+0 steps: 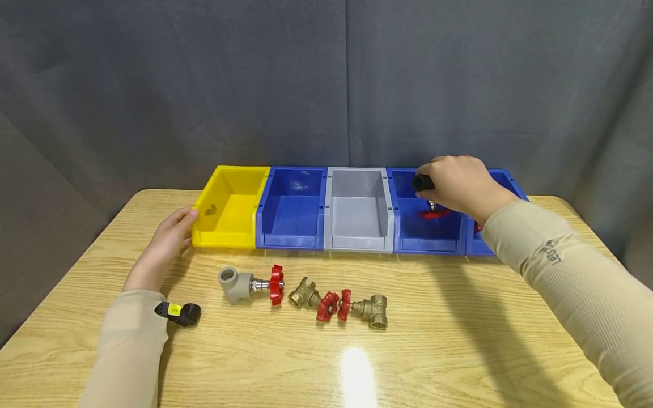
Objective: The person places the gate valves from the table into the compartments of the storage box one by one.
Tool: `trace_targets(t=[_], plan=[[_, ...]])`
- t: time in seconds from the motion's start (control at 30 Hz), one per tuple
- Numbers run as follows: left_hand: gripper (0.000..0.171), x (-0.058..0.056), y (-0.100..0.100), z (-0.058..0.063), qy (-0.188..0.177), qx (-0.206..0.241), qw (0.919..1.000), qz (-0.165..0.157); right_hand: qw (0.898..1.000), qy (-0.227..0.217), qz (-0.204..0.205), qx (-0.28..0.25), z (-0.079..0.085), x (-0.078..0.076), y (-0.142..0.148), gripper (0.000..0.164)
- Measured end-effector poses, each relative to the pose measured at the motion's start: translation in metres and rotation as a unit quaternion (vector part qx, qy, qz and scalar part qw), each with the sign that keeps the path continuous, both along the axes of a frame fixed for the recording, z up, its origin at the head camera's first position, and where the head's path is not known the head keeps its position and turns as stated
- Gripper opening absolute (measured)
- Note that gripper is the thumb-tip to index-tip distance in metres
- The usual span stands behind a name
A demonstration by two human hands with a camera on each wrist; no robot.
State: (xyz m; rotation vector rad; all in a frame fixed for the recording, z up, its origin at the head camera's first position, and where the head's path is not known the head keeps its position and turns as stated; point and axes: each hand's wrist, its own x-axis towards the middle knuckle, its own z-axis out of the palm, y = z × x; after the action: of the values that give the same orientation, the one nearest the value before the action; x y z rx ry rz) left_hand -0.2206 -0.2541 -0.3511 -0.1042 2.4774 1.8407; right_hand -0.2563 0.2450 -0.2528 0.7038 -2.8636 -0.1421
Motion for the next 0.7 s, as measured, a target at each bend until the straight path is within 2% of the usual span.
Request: trace_targets(t=[0.23, 0.43, 0.7], plan=[[0.064, 0.001, 0.000, 0.001, 0.000, 0.001, 1.0000, 0.001, 0.997, -0.059, -0.035, 0.039, -0.002, -0.015, -0.006, 0.040], [0.063, 0.000, 0.001, 0.000, -0.004, 0.015, 0.9999, 0.005, 0.990, -0.120, -0.060, 0.041, -0.005, -0.021, -0.009, 0.042], [0.062, -0.002, 0.001, -0.002, -0.005, 0.014, 0.9999, 0.003, 0.980, -0.175, -0.079, 0.048, -0.016, -0.026, -0.012, 0.042]])
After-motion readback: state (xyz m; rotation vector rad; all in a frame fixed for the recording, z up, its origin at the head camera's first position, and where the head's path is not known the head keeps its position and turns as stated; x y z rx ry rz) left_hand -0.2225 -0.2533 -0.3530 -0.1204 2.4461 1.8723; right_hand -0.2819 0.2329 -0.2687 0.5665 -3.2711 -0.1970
